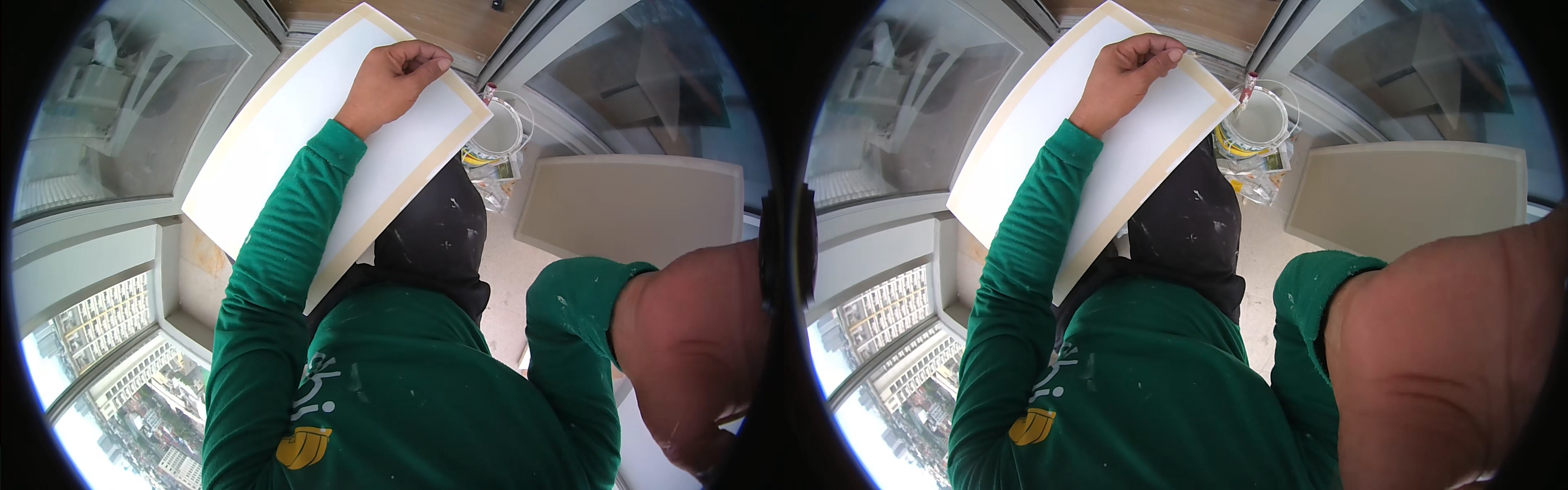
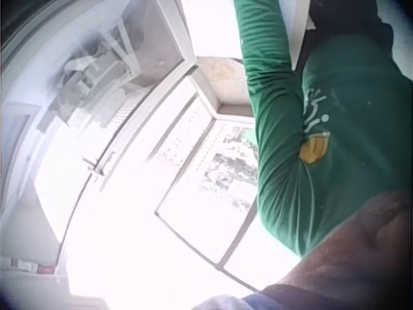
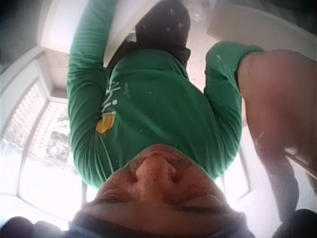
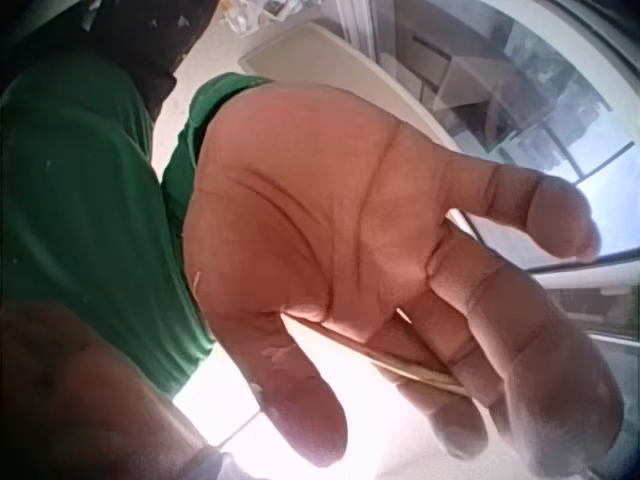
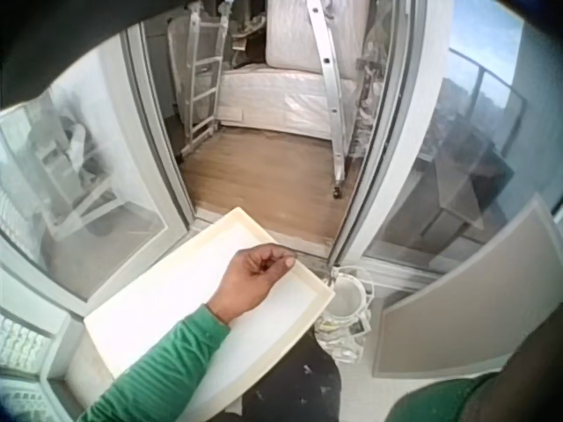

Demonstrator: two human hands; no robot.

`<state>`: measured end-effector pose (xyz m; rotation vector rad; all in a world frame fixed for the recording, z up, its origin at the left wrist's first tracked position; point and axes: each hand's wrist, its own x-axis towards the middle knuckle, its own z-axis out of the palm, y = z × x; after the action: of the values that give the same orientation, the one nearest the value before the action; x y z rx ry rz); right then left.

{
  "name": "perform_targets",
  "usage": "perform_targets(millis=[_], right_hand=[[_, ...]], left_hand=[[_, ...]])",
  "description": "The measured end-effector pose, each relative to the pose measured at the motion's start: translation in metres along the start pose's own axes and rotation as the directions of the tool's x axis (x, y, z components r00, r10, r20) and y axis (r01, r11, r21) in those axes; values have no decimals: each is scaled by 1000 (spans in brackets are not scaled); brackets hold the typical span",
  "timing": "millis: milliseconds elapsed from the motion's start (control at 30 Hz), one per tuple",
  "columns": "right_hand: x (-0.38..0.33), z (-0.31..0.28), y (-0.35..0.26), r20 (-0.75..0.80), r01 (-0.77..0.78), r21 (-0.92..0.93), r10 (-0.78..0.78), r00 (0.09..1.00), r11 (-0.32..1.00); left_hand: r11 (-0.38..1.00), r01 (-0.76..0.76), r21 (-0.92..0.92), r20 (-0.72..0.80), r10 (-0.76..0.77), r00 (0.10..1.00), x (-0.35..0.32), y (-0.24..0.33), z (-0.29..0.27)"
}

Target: The person paints the edges of a white panel with a small brush, dipping the brush into a container of white liquid and carefully applying it to the corners and sides.

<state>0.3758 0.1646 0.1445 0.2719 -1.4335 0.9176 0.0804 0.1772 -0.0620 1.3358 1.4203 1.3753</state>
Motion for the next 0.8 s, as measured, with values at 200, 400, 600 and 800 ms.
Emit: perform_targets(millis=[200, 400, 600, 800], right_hand=[[-113, 12, 38, -256, -446, -289, 380, 889, 847], [-216, 37, 15, -286, -786, -352, 741, 608, 509], [-226, 45, 25, -175, -684, -527, 723, 668, 505], [-227, 40, 28, -230, -748, -451, 746, 625, 487]], left_hand=[[1000, 9, 16, -4, -9, 1000, 0, -3, 1], [1000, -13, 15, 16, 13, 1000, 1, 0, 1], [1000, -4, -8, 24, 4, 1000, 2, 0, 4], [1000, -4, 7, 19, 3, 1000, 2, 0, 4]])
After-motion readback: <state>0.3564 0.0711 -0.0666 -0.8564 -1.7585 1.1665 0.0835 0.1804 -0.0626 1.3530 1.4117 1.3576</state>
